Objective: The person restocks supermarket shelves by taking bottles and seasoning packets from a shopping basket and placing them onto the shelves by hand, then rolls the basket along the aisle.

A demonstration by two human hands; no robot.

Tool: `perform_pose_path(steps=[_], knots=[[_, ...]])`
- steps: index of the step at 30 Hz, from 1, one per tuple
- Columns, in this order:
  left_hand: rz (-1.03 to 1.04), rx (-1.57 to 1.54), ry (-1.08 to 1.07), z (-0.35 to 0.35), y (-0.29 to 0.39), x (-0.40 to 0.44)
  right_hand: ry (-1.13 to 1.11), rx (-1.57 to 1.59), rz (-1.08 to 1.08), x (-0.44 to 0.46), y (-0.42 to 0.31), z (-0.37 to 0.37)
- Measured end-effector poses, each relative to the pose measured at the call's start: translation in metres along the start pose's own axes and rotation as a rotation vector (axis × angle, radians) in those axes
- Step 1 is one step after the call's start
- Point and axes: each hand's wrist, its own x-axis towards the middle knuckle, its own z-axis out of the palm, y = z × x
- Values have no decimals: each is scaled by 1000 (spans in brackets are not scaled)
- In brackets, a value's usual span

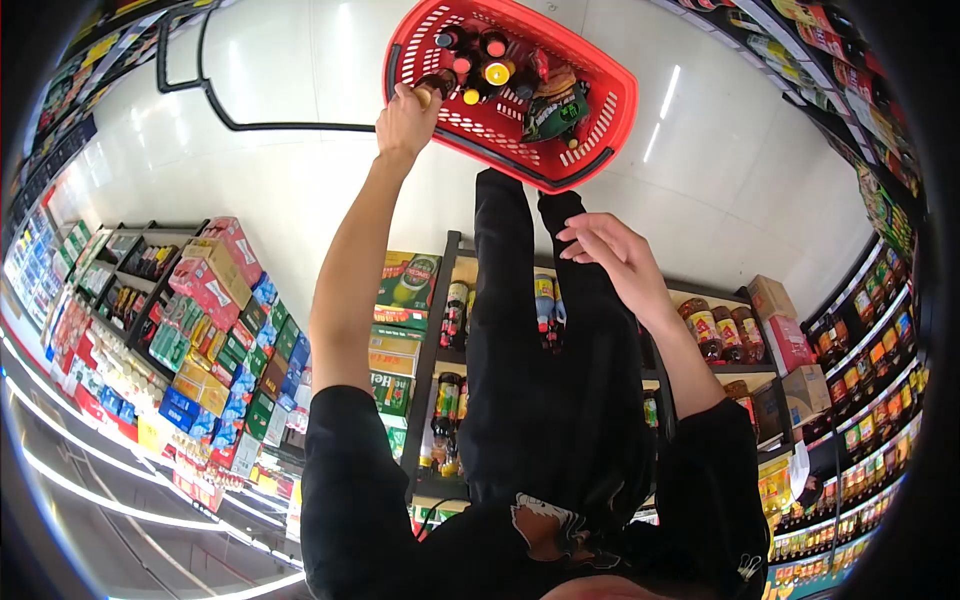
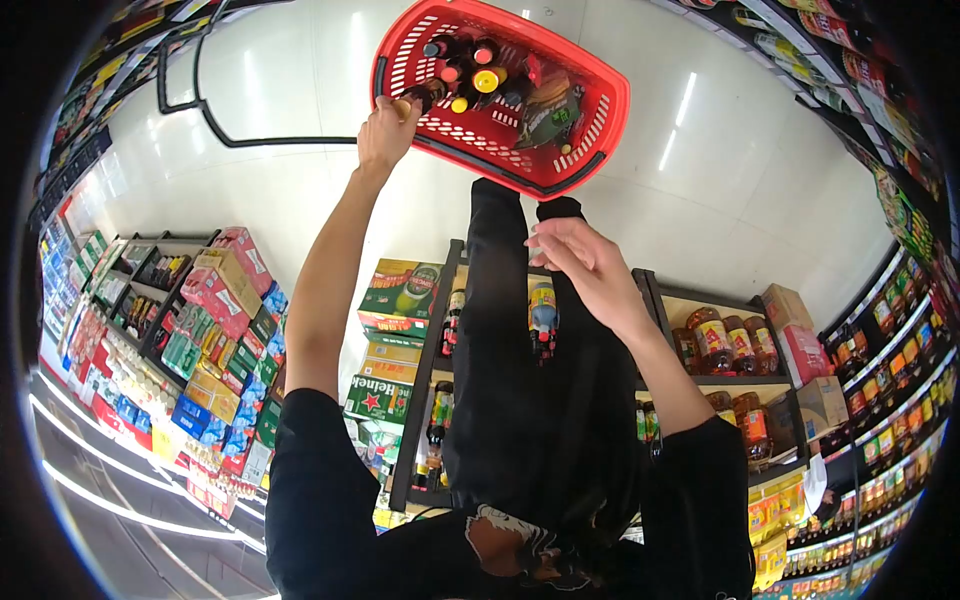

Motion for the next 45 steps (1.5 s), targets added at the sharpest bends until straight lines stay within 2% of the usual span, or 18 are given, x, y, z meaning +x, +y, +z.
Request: perform_pose_path(steps=[3, 10, 14, 15, 17, 21, 23, 27, 29, 35, 43, 45], knots=[[-150, -1, -122, 40, -12, 33, 13, 57, -37, 13, -4, 2], [-180, 139, -277, 105, -26, 79, 85, -44, -103, 51, -16, 12], [-167, 214, -300, 128, -34, 94, 108, 2, -117, 62, -24, 22], [-167, 216, -305, 123, -32, 94, 103, -4, -109, 62, -25, 23], [-7, 363, -331, 99, -18, 99, 97, -7, -102, 62, -28, 26], [42, 139, -164, 70, 8, 115, 109, -30, -75, 62, -29, 28], [43, 99, -138, 78, 8, 137, 114, -34, -71, 63, -30, 27], [-108, 168, -316, 85, 21, 166, 149, -42, -44, 60, -30, 25], [-101, 238, -345, 90, 20, 179, 161, -43, -47, 61, -29, 25], [-141, 270, -309, 95, 18, 187, 197, -20, -34, 60, -20, 28], [-84, 147, -249, 38, -3, 145, 155, -66, -79, 40, -23, 31], [-118, -45, -408, 7, -9, 130, 145, -62, -93, 34, -25, 31]])
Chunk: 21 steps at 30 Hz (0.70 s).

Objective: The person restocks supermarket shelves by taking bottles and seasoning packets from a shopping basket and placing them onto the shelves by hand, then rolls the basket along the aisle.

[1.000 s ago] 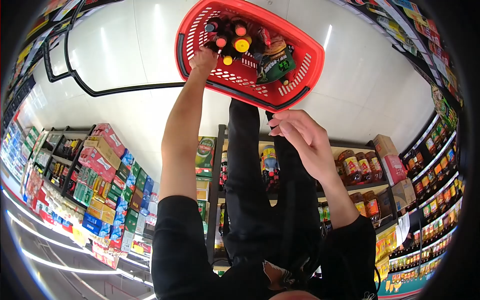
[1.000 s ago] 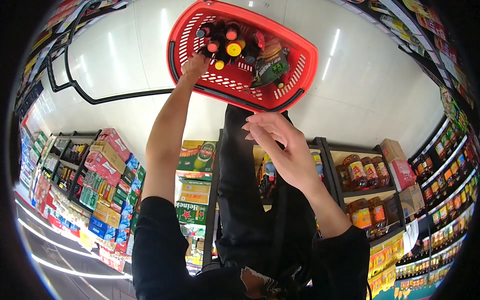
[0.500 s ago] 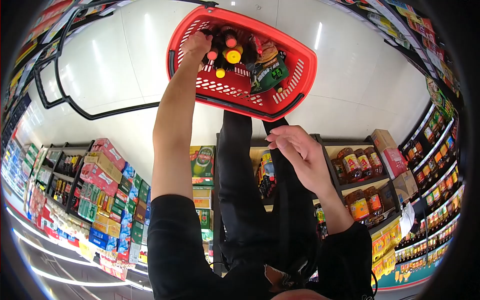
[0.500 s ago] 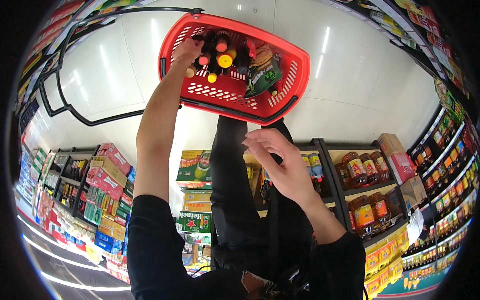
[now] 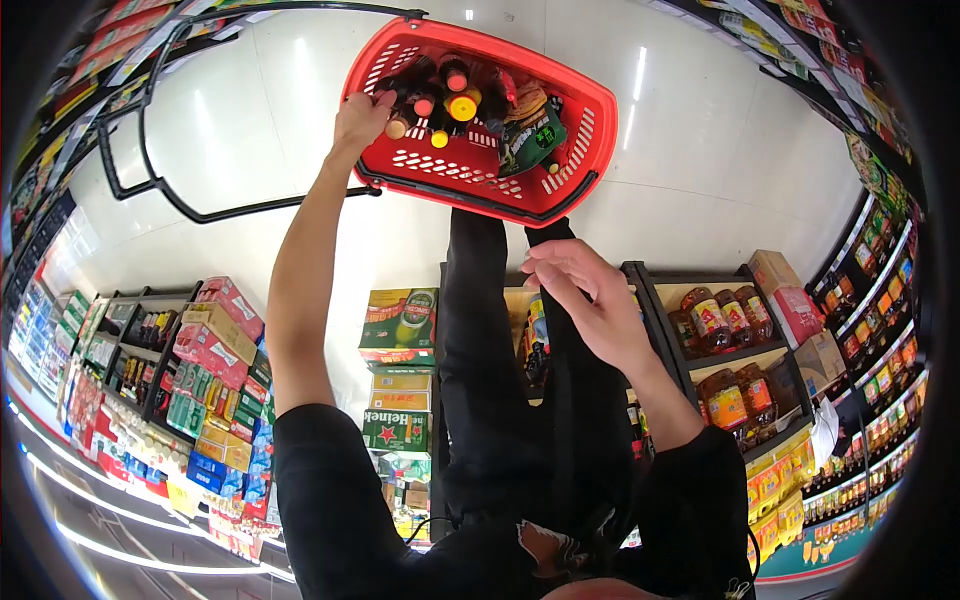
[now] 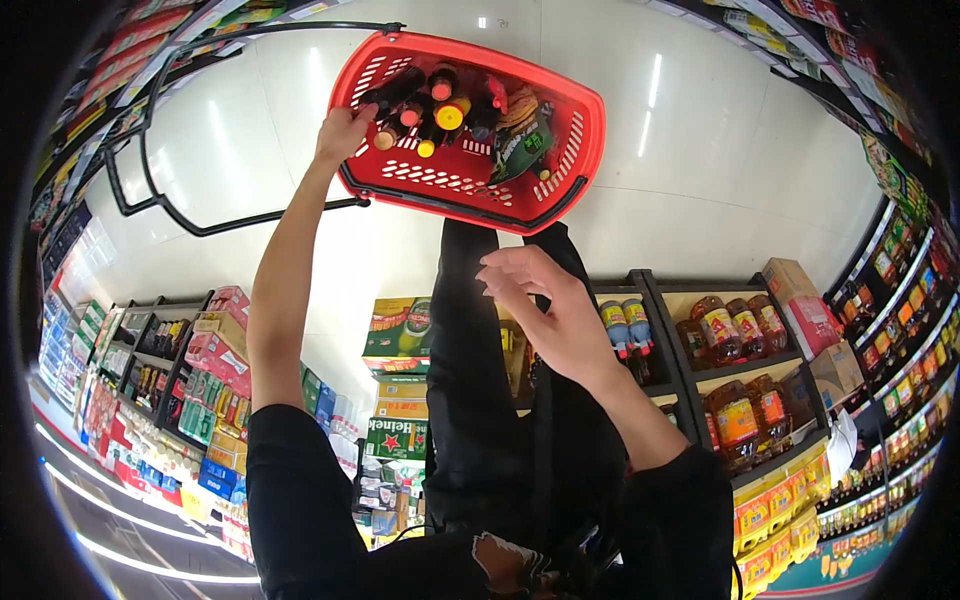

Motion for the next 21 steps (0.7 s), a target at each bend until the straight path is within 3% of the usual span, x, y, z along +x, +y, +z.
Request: perform_pose_path(steps=[8, 10, 14, 16, 18, 20, 21], knots=[[309, -221, 132, -59, 6, -193, -73, 127, -107, -8, 17, -8], [226, -226, 45, -72, 20, -249, -28, 200, 53, -6, 13, -12], [534, -242, 134, -67, 28, -338, 33, 360, 208, 0, -19, -15], [539, -213, 92, -71, 39, -383, -116, 408, 187, -7, -31, -24], [790, 5, 171, -76, 52, -420, -128, 418, 164, -27, -47, -31], [780, 42, 151, -86, 64, -452, -251, 302, 186, -47, -52, -45], [818, 121, 163, -90, 68, -467, -149, 218, 111, -64, -60, -41]])
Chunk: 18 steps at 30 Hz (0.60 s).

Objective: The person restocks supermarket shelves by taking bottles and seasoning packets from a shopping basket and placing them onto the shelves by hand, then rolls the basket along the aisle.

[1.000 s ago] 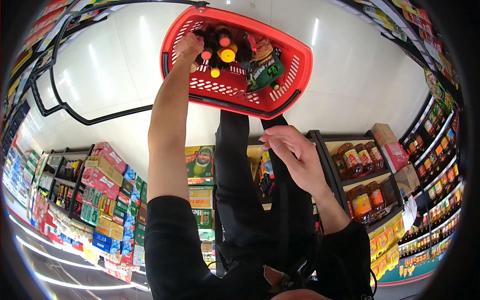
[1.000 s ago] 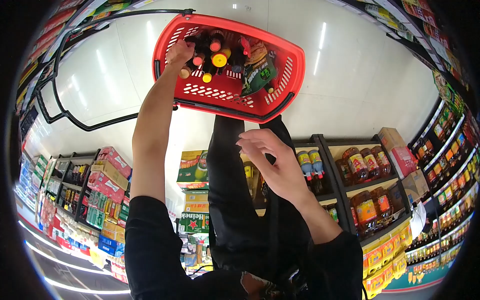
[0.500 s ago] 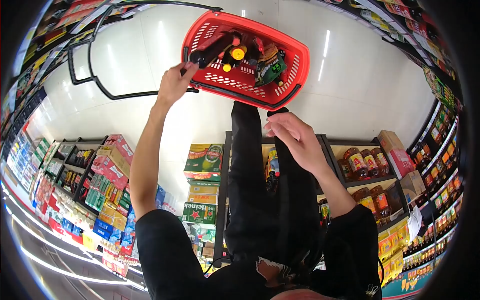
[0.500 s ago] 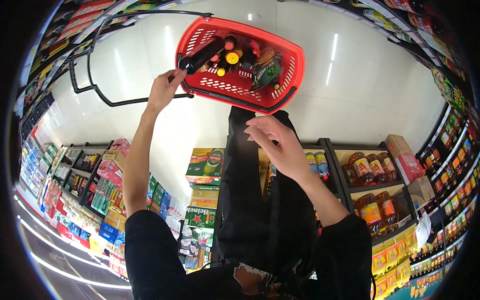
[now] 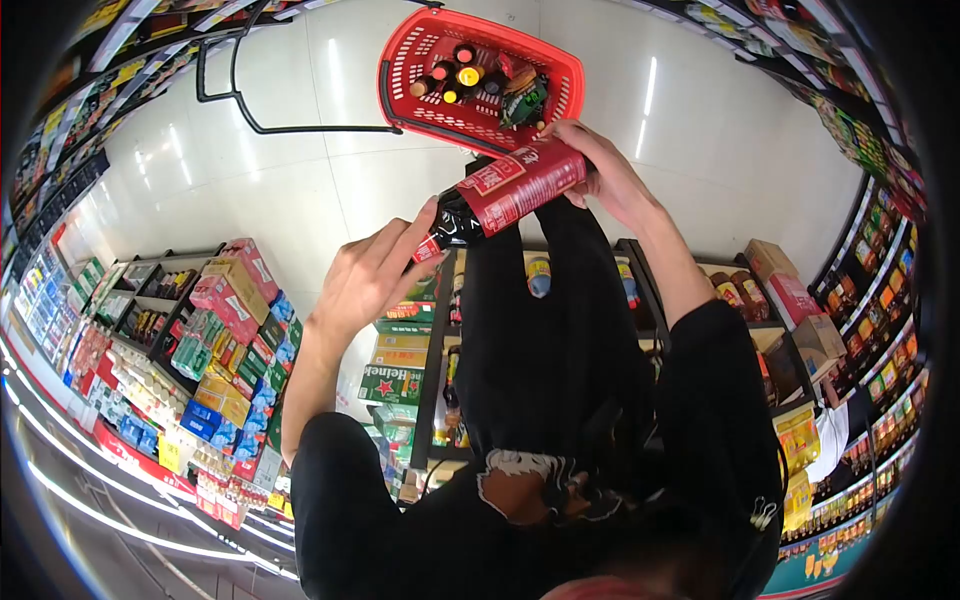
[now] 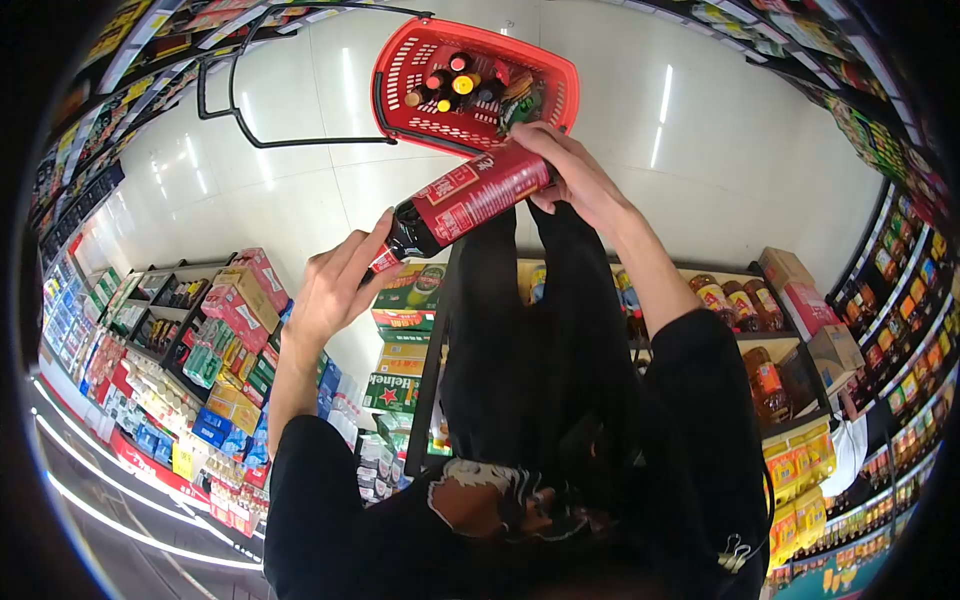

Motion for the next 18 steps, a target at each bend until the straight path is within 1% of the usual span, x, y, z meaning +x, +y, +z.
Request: perform_pose_path(steps=[1, 3, 4, 5, 6, 8, 12, 14, 15, 17, 18], knots=[[44, 74, -13, -6, 12, -7, 2, -4, -5, -15, -3, 2], [47, 63, 18, -11, 32, -20, -16, -117, -99, -43, -10, 4], [10, -28, 73, -13, 41, -24, -31, -140, -155, -57, -16, 7], [-30, -118, 127, -14, 50, -29, -39, -143, -166, -72, -22, 10], [-31, -108, 134, -16, 61, -35, -20, -268, -296, -86, -26, 13], [-252, -296, 121, -20, 79, -42, 4, -479, -605, -99, -26, 12], [-232, -269, 127, -28, 95, -52, -57, -403, -650, -131, -35, 26], [-270, -117, 94, -39, 105, -55, -120, -324, -734, -140, -36, 32], [-272, -115, 97, -42, 111, -58, -123, -324, -736, -145, -35, 32], [-237, -8, 200, -48, 118, -59, -146, -325, -842, -147, -37, 32], [-162, 44, 264, -50, 121, -61, -151, -325, -849, -149, -37, 34]])
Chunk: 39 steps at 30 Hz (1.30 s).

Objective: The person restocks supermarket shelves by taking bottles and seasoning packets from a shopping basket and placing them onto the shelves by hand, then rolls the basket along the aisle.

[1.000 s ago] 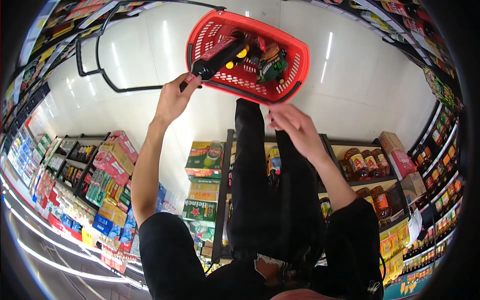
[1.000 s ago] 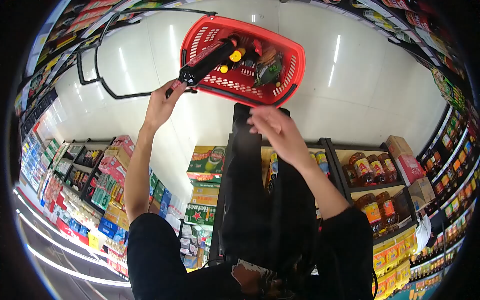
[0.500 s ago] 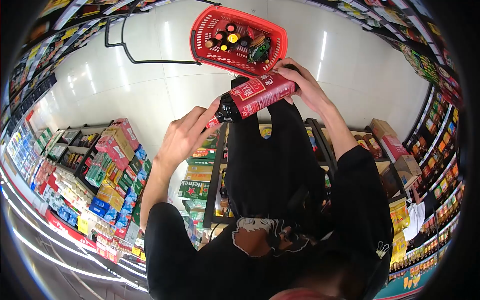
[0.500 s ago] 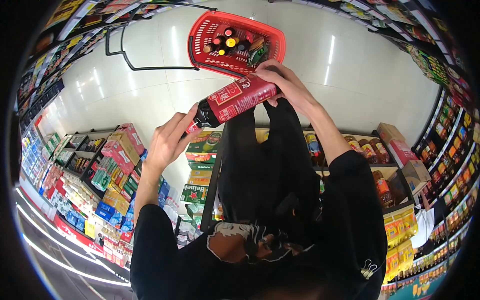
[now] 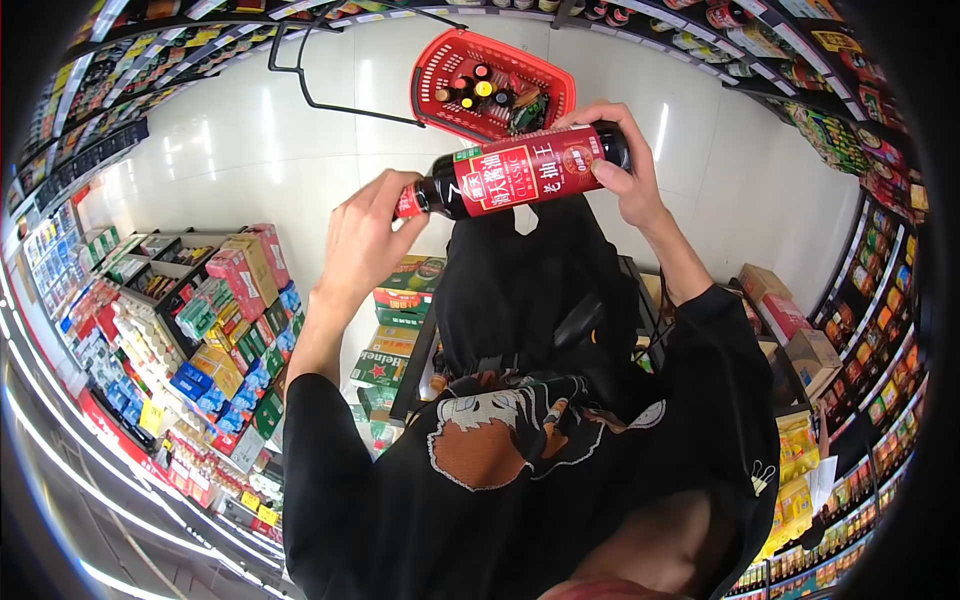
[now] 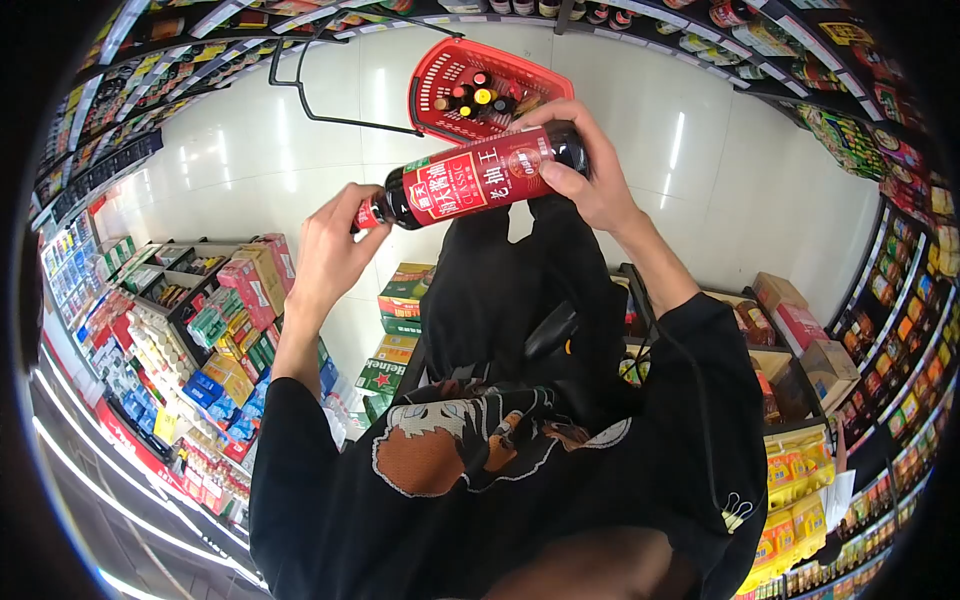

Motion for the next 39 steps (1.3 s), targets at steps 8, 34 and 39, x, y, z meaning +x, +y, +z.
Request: perform_pose_path(steps=[8, 34, 39], knots=[[75, 161, 109, 1, 17, -8, 47, 2, -233, -4, 3, 2], [-358, -284, -570, 134, -112, 91, 325, 427, 771, 49, 210, -22], [-528, -381, -409, 213, -205, 145, 404, 249, 776, 66, 263, -25]])
